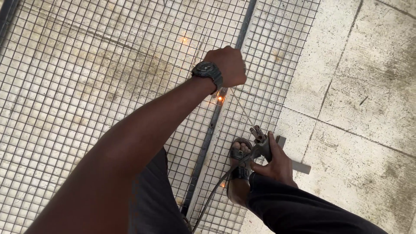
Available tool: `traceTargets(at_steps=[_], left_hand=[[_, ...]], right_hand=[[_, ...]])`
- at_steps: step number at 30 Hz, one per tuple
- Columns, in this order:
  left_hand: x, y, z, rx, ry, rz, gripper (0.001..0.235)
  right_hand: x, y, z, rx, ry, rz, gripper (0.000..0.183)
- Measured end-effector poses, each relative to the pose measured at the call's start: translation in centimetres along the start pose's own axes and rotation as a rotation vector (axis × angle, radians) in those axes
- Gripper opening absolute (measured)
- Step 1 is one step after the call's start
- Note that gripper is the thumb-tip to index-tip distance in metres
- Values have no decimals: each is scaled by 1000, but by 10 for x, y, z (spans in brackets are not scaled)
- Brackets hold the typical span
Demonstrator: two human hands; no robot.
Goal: Welding a metal mesh grid onto a metal frame on a workshop floor.
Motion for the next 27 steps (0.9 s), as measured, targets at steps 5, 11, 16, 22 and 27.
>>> traceTargets(at_steps=[5, 11, 16, 22, 27], left_hand=[[2, 7, -16, 84, 15, -28, 29], [-3, 6, -16, 37, -2, 73, 30], [-2, 19, -11, 76, 63, 10, 25], [-9, 28, -11, -12, -6, 57, 26], [-16, 29, -20, 97, 46, -5, 25]], right_hand=[[-8, -1, 1, -76, 10, -57, 125], [-11, -8, 2, -103, 31, -79, 126], [-19, -9, 25, -51, -3, -45, 134], [-19, -5, 36, -64, -126, 74, 128], [-26, -8, 54, -69, -215, 130, 128]])
Point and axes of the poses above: each hand's wrist, its own y-axis away from the middle knuckle, its own x-axis out of the back of the hand, z = x × y, the point moved 6 cm from there along -y, towards the middle knuckle, and after that the axes turned 3 degrees about x, right-handed, at the moved point
